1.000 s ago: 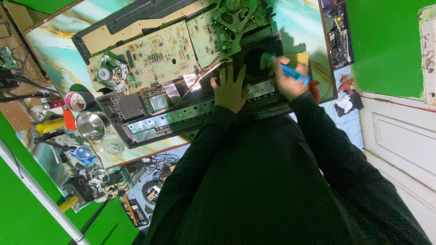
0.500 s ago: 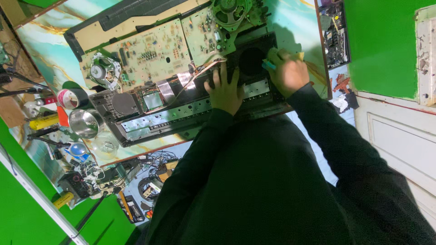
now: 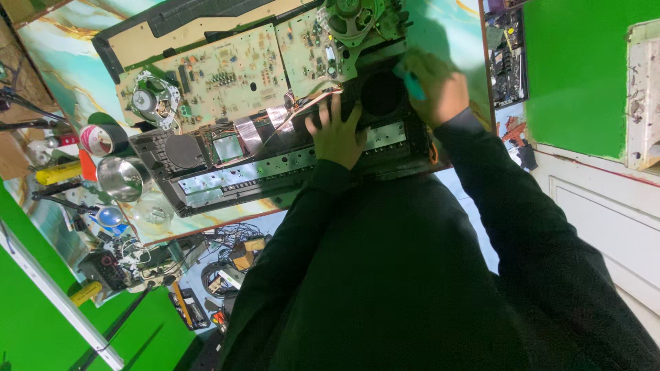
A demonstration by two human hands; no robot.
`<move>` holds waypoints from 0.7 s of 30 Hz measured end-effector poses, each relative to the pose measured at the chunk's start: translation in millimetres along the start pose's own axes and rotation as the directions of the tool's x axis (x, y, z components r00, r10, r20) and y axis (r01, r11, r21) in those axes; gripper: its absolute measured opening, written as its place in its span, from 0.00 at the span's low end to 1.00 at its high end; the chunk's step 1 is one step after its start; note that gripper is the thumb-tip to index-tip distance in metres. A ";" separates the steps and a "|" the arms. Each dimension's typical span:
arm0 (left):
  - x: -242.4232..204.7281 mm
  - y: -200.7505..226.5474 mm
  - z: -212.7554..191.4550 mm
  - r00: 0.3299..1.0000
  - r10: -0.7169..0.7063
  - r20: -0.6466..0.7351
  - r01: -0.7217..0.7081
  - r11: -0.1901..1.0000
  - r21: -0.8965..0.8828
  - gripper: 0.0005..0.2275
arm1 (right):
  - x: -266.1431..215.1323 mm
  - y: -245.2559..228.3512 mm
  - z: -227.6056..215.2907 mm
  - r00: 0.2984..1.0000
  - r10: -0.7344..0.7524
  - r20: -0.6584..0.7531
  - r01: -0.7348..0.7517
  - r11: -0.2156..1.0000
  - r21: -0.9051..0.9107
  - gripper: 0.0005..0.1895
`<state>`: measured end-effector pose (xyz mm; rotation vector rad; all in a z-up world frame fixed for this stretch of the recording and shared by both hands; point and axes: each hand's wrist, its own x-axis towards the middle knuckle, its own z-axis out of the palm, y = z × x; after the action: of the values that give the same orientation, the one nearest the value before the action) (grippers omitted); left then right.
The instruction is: The person cleans the internal components of a disassembled electronic device, likely a VCR, using a blue brush to sweep dust from the circuit boards and metal chassis. They also use a screwdriver to manipulate small parts within the device.
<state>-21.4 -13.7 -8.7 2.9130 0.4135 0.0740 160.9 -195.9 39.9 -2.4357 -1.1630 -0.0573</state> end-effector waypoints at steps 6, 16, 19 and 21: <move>-1.0 -4.2 10.7 1.000 0.019 -0.022 -0.019 1.000 0.000 0.29 | -26.2 14.8 41.7 0.997 -0.070 -0.039 0.074 0.988 0.132 0.11; 2.6 -2.5 3.2 0.998 -0.034 0.043 0.035 0.999 -0.028 0.27 | -18.4 23.6 34.2 0.994 -0.037 -0.102 0.066 0.954 0.291 0.17; 2.1 1.4 0.3 0.997 -0.037 0.063 0.039 0.999 -0.035 0.27 | -17.5 -10.1 28.3 0.990 -0.135 -0.032 0.133 0.990 -0.050 0.19; 3.5 -0.5 -2.5 0.995 -0.040 0.091 0.044 0.998 -0.047 0.27 | -9.0 -0.7 9.6 0.994 -0.094 -0.063 0.097 0.994 0.051 0.20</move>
<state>-18.4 -11.8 -6.3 2.8451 0.4510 -0.0518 153.2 -198.2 29.5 -2.3144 -1.2377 -0.1268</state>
